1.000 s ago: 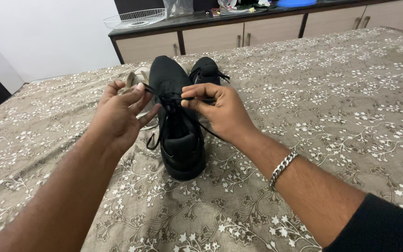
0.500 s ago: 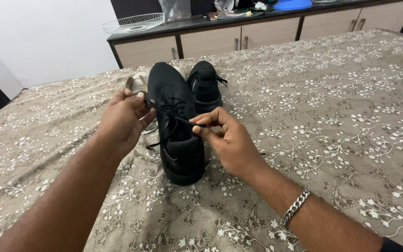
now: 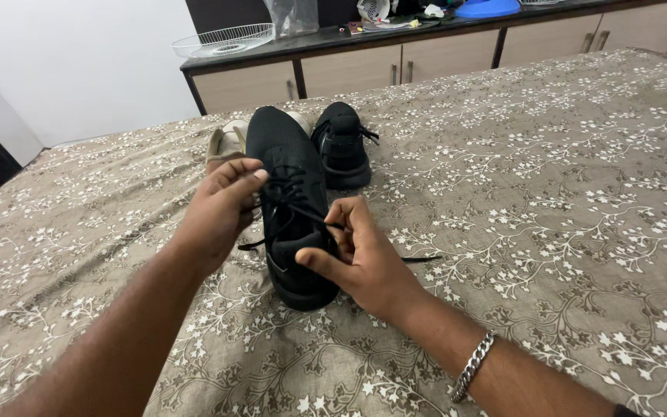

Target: The person removes the black laces from a pair of black sneakers lying on a bed, pulling the laces out through the eyelets one shoe at a time. Near the end they pick up a white sneaker and begin pulling its white lace out.

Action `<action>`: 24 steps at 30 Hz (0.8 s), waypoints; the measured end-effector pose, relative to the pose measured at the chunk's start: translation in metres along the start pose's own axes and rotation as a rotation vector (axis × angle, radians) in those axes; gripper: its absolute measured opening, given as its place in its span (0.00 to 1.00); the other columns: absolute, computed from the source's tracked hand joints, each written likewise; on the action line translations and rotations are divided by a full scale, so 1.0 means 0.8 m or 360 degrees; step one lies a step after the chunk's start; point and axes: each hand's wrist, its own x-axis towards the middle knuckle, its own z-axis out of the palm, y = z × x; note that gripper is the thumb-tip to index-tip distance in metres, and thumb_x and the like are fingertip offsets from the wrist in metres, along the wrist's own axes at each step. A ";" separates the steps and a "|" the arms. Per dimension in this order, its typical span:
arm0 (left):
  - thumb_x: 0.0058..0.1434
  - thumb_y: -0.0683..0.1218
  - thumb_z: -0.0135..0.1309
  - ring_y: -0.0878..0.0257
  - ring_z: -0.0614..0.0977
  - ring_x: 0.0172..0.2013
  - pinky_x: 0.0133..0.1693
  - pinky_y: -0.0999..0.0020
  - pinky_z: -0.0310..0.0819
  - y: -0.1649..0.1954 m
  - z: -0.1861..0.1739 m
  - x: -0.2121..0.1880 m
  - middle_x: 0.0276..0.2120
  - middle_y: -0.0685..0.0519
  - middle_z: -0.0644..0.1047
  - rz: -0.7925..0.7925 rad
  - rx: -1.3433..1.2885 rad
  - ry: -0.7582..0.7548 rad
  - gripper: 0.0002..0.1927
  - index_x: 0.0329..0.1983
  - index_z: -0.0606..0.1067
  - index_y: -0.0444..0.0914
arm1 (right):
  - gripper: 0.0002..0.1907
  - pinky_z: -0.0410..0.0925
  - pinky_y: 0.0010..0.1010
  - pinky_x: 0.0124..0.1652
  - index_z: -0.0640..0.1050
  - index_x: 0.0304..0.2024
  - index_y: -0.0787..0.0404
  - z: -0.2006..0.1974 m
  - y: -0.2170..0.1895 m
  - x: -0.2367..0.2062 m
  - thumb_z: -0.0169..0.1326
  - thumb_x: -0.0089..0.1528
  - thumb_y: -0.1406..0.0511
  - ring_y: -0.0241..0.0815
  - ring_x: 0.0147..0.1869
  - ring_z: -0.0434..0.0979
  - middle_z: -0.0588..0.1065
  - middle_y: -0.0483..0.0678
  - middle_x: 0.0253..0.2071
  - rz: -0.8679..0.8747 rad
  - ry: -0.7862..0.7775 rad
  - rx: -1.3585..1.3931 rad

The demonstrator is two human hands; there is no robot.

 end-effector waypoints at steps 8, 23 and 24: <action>0.68 0.43 0.58 0.73 0.65 0.26 0.29 0.75 0.62 0.017 -0.013 0.012 0.28 0.62 0.66 0.0307 0.0327 0.0015 0.10 0.42 0.67 0.41 | 0.32 0.61 0.25 0.31 0.65 0.45 0.54 -0.018 -0.029 0.005 0.67 0.53 0.45 0.29 0.32 0.57 0.58 0.37 0.31 0.0181 -0.0104 -0.0488; 0.68 0.44 0.59 0.69 0.65 0.31 0.33 0.72 0.61 -0.023 -0.013 0.027 0.31 0.58 0.65 0.0551 0.0636 0.0237 0.16 0.41 0.61 0.40 | 0.32 0.66 0.30 0.31 0.65 0.50 0.54 -0.021 -0.033 -0.021 0.66 0.55 0.48 0.33 0.32 0.66 0.66 0.40 0.36 0.0262 -0.0061 -0.0611; 0.67 0.45 0.59 0.69 0.67 0.32 0.35 0.73 0.64 -0.025 -0.016 0.026 0.32 0.58 0.67 0.0481 0.0669 0.0281 0.15 0.42 0.62 0.40 | 0.34 0.67 0.30 0.32 0.65 0.53 0.54 -0.022 -0.031 -0.024 0.66 0.55 0.48 0.34 0.33 0.67 0.67 0.41 0.40 0.0244 -0.0051 -0.0598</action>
